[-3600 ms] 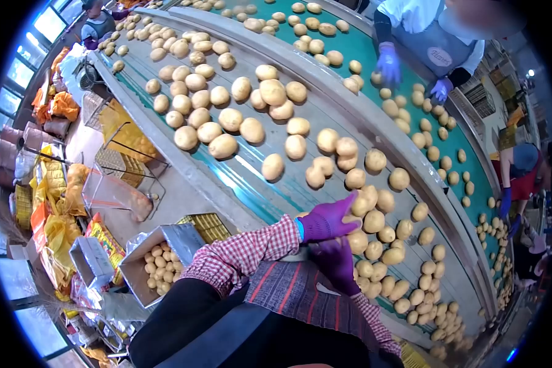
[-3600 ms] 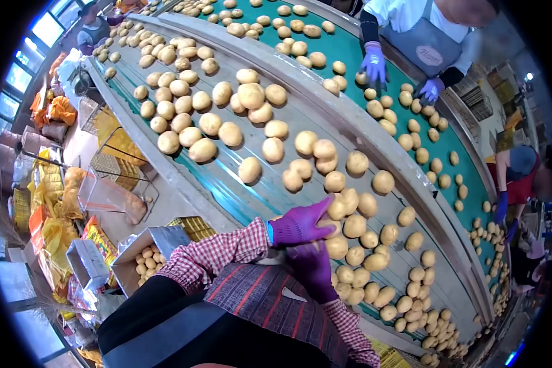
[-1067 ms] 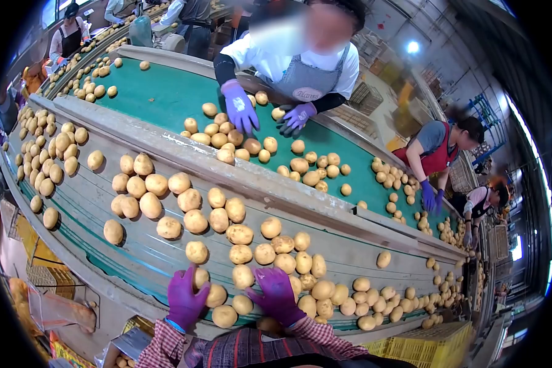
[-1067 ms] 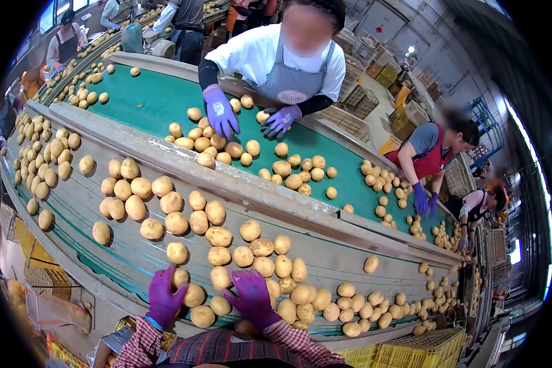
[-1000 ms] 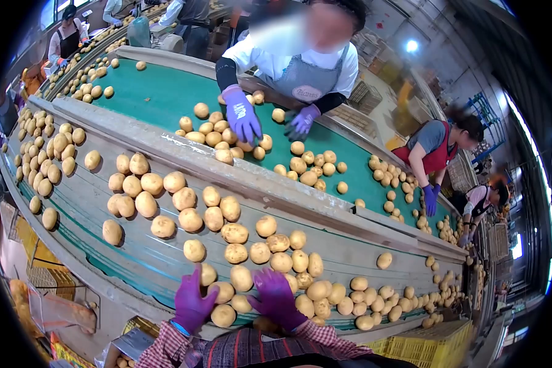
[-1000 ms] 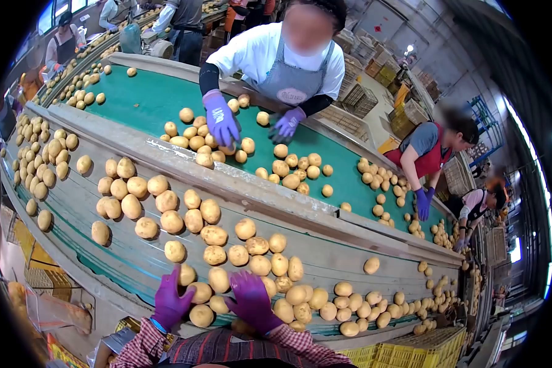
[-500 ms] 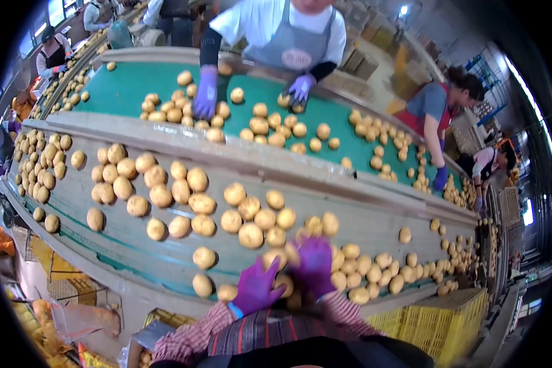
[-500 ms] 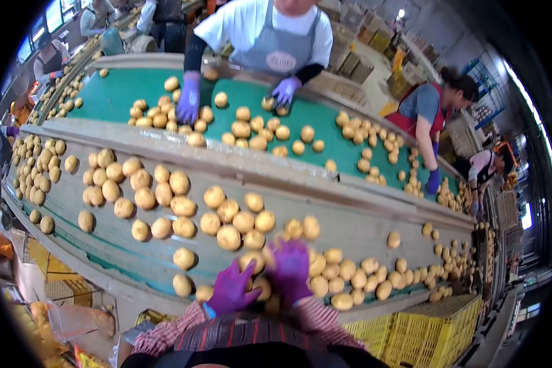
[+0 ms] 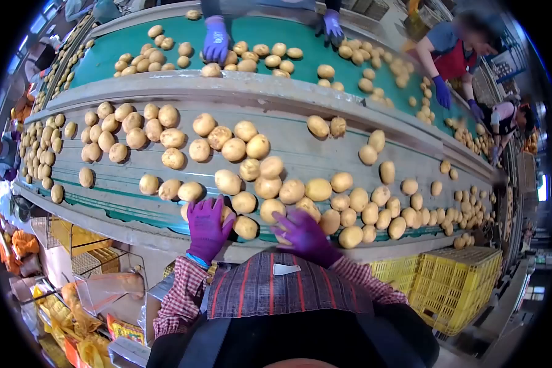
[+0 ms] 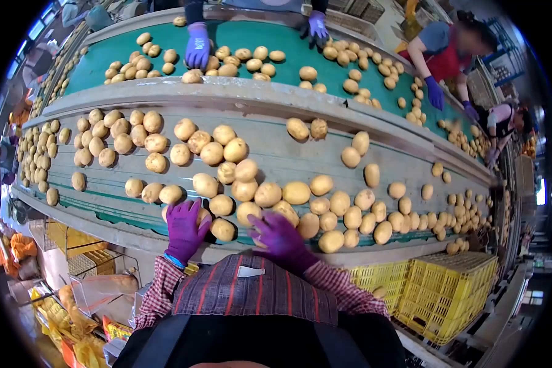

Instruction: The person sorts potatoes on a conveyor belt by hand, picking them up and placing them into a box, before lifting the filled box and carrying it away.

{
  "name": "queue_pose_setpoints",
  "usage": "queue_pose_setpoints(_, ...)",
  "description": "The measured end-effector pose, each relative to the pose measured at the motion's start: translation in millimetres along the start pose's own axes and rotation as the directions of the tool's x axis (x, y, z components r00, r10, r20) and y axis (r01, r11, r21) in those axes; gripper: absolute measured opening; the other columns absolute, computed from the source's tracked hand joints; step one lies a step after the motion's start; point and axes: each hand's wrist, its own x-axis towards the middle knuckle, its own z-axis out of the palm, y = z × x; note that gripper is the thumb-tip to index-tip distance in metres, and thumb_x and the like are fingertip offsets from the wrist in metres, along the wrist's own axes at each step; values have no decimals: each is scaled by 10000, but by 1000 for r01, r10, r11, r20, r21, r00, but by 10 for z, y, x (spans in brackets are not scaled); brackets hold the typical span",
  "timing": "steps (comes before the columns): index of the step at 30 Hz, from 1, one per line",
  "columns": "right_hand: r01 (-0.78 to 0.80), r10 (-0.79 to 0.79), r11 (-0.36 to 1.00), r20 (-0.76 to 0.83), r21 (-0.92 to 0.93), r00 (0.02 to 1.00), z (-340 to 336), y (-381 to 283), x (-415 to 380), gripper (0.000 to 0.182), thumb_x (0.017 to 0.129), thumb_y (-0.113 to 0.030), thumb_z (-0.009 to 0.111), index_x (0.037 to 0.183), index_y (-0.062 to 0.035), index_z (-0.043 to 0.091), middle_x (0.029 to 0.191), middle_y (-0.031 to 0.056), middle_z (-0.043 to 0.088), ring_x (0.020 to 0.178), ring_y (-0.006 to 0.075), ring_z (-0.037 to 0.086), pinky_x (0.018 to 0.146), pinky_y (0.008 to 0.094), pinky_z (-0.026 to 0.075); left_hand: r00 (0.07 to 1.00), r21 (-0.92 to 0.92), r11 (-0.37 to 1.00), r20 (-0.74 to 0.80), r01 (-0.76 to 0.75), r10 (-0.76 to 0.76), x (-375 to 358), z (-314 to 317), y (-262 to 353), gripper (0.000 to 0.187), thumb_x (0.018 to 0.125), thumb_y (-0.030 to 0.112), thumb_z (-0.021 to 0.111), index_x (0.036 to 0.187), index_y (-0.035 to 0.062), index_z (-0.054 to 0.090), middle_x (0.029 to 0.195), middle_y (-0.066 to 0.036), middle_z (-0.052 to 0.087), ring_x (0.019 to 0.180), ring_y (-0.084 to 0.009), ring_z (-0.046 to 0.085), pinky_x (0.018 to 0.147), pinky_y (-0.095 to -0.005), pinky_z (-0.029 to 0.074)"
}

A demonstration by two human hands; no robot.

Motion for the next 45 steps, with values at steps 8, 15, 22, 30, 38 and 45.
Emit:
queue_pose_setpoints(8, -98, 96, 995, -93, -13, 991, -386, 341, -352, 605, 914, -295, 757, 1482, -136, 621, 1451, 178, 596, 1345, 374, 558, 1124, 567, 419, 998, -66, 997, 46, 50, -47, -74, 283, 794, 781, 918, 455, 753, 1488, -32, 533, 968, -155, 649, 923, -349, 625, 833, -500, 445)
queue_pose_setpoints(15, -63, 63, 998, 20, -6, 998, -632, 610, -776, 631, 918, -410, 747, 1489, -173, 619, 1455, 186, 577, 1373, 387, 529, 1196, 588, 364, 949, -246, 920, 14, -303, 316, 136, 1034, 1831, 800, 873, 418, 777, 1469, -61, 541, 826, -131, 696, 674, -301, 678, 610, -468, 497)
queue_pose_setpoints(22, -278, 240, 905, -155, -321, 958, -1199, 1404, -1280, 534, 798, -242, 780, 1309, -117, 683, 1341, 96, 652, 1157, 347, 644, 996, 475, 505, 930, -504, 813, 52, -290, 364, 238, 828, 2472, 519, 888, 239, 776, 1357, 45, 667, 1000, -116, 748, 914, -313, 735, 807, -441, 561)
queue_pose_setpoints(30, -514, 475, 858, -383, 1, 792, -1404, 1855, -1709, 480, 1001, -246, 711, 1394, 2, 593, 1346, 190, 638, 1255, 372, 602, 1081, 485, 468, 943, -213, 972, -294, 96, -157, 36, 786, 1906, 656, 929, 245, 779, 1486, -17, 553, 1149, -220, 700, 1058, -415, 669, 907, -515, 518)
queue_pose_setpoints(38, -21, 25, 981, 17, -193, 1000, -1315, 1226, -1928, 360, 927, -205, 624, 1270, -147, 717, 1306, 119, 679, 1251, 328, 615, 1112, 540, 451, 990, -336, 938, -85, 82, -117, -228, 1073, 2771, 882, 898, 374, 831, 1575, -45, 451, 1164, -238, 699, 1015, -412, 686, 872, -504, 553)
queue_pose_setpoints(45, -240, 219, 958, -144, -155, 965, -1870, 1885, -2420, 224, 935, -174, 663, 1099, -25, 692, 1164, 136, 673, 1210, 364, 596, 1094, 513, 454, 923, -309, 909, 174, -279, 343, 242, 1330, 3946, 578, 853, 392, 776, 1344, 110, 662, 1158, -124, 661, 1035, -320, 662, 862, -472, 528)
